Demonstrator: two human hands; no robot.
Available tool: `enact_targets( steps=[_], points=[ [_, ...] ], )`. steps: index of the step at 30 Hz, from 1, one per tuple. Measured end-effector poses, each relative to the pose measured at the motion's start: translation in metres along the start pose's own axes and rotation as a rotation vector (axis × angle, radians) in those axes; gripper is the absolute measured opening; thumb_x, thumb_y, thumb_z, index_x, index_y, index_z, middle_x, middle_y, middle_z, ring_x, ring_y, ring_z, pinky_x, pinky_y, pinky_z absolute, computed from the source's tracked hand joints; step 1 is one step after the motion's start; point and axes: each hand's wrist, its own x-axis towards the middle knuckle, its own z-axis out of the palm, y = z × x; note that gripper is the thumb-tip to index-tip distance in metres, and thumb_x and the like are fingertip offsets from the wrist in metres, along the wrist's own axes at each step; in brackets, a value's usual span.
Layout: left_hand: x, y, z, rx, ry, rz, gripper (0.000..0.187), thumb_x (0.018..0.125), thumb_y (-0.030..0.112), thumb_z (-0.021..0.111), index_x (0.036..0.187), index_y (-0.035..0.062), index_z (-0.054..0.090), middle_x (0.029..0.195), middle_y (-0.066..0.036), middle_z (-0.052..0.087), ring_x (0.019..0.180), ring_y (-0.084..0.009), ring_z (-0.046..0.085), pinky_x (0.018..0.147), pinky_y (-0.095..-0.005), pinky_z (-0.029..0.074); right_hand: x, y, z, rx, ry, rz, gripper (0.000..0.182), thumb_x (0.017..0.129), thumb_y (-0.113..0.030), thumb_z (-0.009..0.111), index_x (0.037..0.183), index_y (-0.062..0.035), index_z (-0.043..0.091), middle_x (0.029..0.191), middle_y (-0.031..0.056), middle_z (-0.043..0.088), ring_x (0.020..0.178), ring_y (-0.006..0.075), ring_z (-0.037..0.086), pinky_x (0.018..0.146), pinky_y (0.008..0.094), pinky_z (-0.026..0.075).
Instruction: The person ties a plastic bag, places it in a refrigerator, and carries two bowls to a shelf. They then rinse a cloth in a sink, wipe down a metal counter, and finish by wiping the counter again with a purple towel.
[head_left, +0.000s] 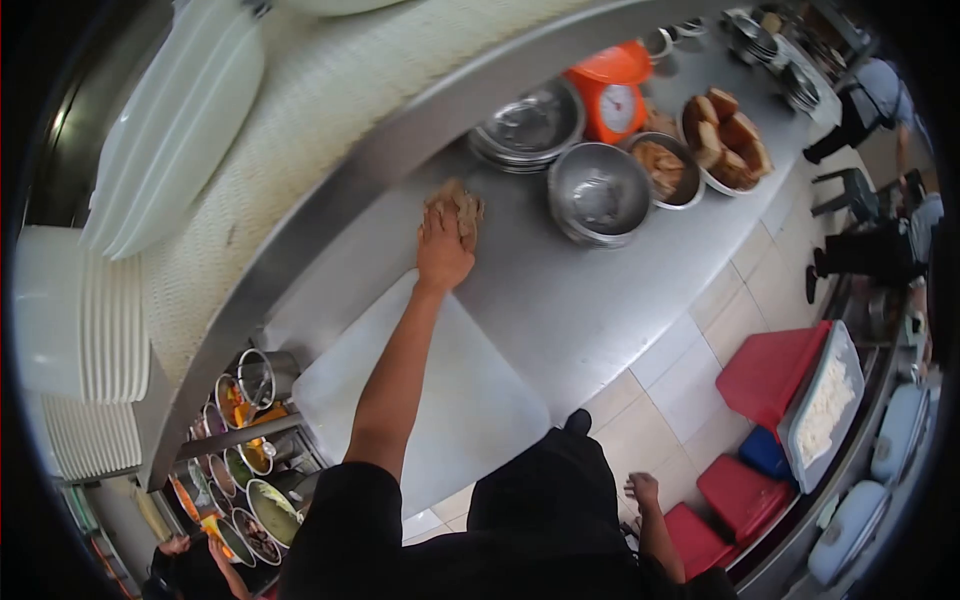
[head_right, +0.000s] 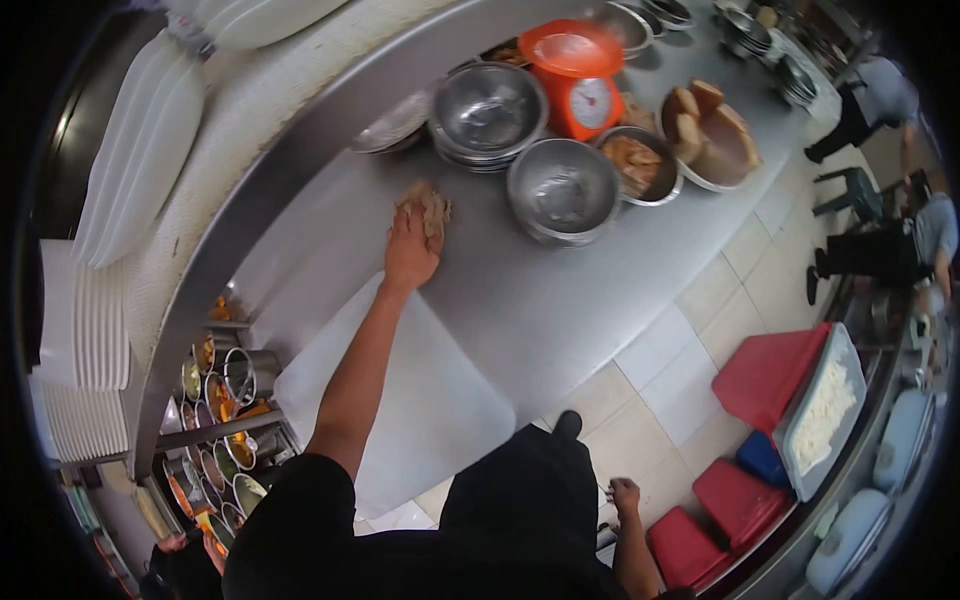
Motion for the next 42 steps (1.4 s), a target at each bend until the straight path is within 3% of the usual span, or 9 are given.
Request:
enact_targets(
  steps=[7, 12, 17, 22, 24, 27, 30, 34, 42],
  points=[
    [-0.08, 0.115, 0.061, 0.11, 0.089, 0.213, 0.058, 0.074, 0.017, 0.055, 0.126, -0.0003, 0.036, 0.132, -0.026, 0.034, 0.124, -0.0389, 0.031, 0.1, -0.046, 0.03, 0.013, -0.05, -0.004, 0.045, -0.061, -0.03, 0.019, 0.083, -0.014, 0.055, 0.095, -0.0002, 0.055, 0.079, 0.0093, 0.06, 0.061, 0.0174, 0.059, 0.053, 0.0292, 0.048],
    [-0.154, 0.225, 0.124, -0.542, 0.091, 0.516, 0.042, 0.057, 0.0, 0.058, 0.098, 0.0106, 0.062, 0.103, -0.014, 0.059, 0.101, -0.0306, 0.055, 0.085, -0.039, 0.046, 0.03, -0.038, -0.031, 0.034, -0.07, 0.033, 0.012, 0.083, -0.013, 0.054, 0.089, -0.0031, 0.056, 0.068, 0.0059, 0.058, 0.058, 0.0163, 0.057, 0.052, 0.0291, 0.049],
    [-0.142, 0.273, 0.108, -1.021, 0.043, 0.26, 0.043, 0.062, -0.003, 0.057, 0.105, 0.0037, 0.06, 0.106, -0.013, 0.06, 0.097, -0.0238, 0.057, 0.085, -0.0327, 0.045, 0.052, -0.01, -0.091, 0.27, 0.023, 0.074, 0.013, 0.082, -0.014, 0.056, 0.09, -0.0038, 0.054, 0.069, 0.0083, 0.057, 0.058, 0.0204, 0.059, 0.05, 0.0328, 0.048],
    [-0.149, 0.186, 0.02, -0.519, 0.398, -0.125, 0.029, 0.075, 0.01, 0.059, 0.102, -0.0002, 0.06, 0.095, -0.014, 0.063, 0.088, -0.0224, 0.06, 0.081, -0.0306, 0.046, 0.052, 0.049, -0.148, 0.383, 0.149, 0.236, 0.013, 0.08, -0.014, 0.054, 0.088, -0.0033, 0.055, 0.067, 0.0075, 0.057, 0.057, 0.0188, 0.059, 0.049, 0.0306, 0.049],
    [-0.167, 0.189, -0.012, -0.476, 0.205, -0.304, 0.036, 0.076, 0.012, 0.057, 0.108, -0.0045, 0.054, 0.111, -0.021, 0.056, 0.103, -0.0305, 0.054, 0.088, -0.0342, 0.044, 0.052, 0.078, -0.159, 0.364, 0.158, 0.308, 0.012, 0.08, -0.013, 0.053, 0.087, -0.0035, 0.055, 0.067, 0.0079, 0.057, 0.057, 0.0195, 0.058, 0.049, 0.0315, 0.048],
    [-0.206, 0.161, 0.027, 0.196, 0.145, -0.144, 0.047, 0.077, 0.015, 0.056, 0.117, -0.0078, 0.045, 0.13, -0.025, 0.038, 0.118, -0.0377, 0.039, 0.096, -0.0393, 0.036, 0.046, 0.093, -0.173, 0.391, 0.067, 0.339, 0.014, 0.081, -0.015, 0.051, 0.088, -0.0037, 0.055, 0.066, 0.0093, 0.055, 0.056, 0.0215, 0.057, 0.051, 0.0353, 0.046],
    [-0.195, 0.17, 0.051, 0.358, 0.253, -0.155, 0.053, 0.079, 0.017, 0.055, 0.121, -0.0102, 0.037, 0.139, -0.025, 0.022, 0.125, -0.0428, 0.025, 0.101, -0.0435, 0.028, 0.058, 0.098, -0.182, 0.36, -0.021, 0.289, 0.013, 0.081, -0.015, 0.052, 0.087, -0.004, 0.055, 0.065, 0.009, 0.055, 0.056, 0.0214, 0.057, 0.05, 0.0347, 0.047],
    [-0.166, 0.186, 0.083, 0.206, 0.369, -0.201, 0.045, 0.078, 0.014, 0.054, 0.115, -0.0097, 0.045, 0.13, -0.026, 0.036, 0.12, -0.0398, 0.035, 0.1, -0.045, 0.028, 0.088, 0.089, -0.188, 0.466, -0.08, 0.238, 0.012, 0.081, -0.015, 0.053, 0.085, -0.0043, 0.055, 0.065, 0.0086, 0.055, 0.055, 0.0213, 0.057, 0.049, 0.034, 0.047],
    [-0.064, 0.334, 0.178, -0.064, 0.298, 0.39, 0.032, 0.07, 0.007, 0.054, 0.099, -0.0055, 0.056, 0.113, -0.022, 0.052, 0.107, -0.0358, 0.048, 0.094, -0.042, 0.036, 0.154, -0.006, -0.226, 0.467, 0.027, 0.189, 0.013, 0.081, -0.014, 0.053, 0.087, -0.0035, 0.056, 0.064, 0.0082, 0.056, 0.054, 0.0199, 0.057, 0.048, 0.0317, 0.048]
  ],
)
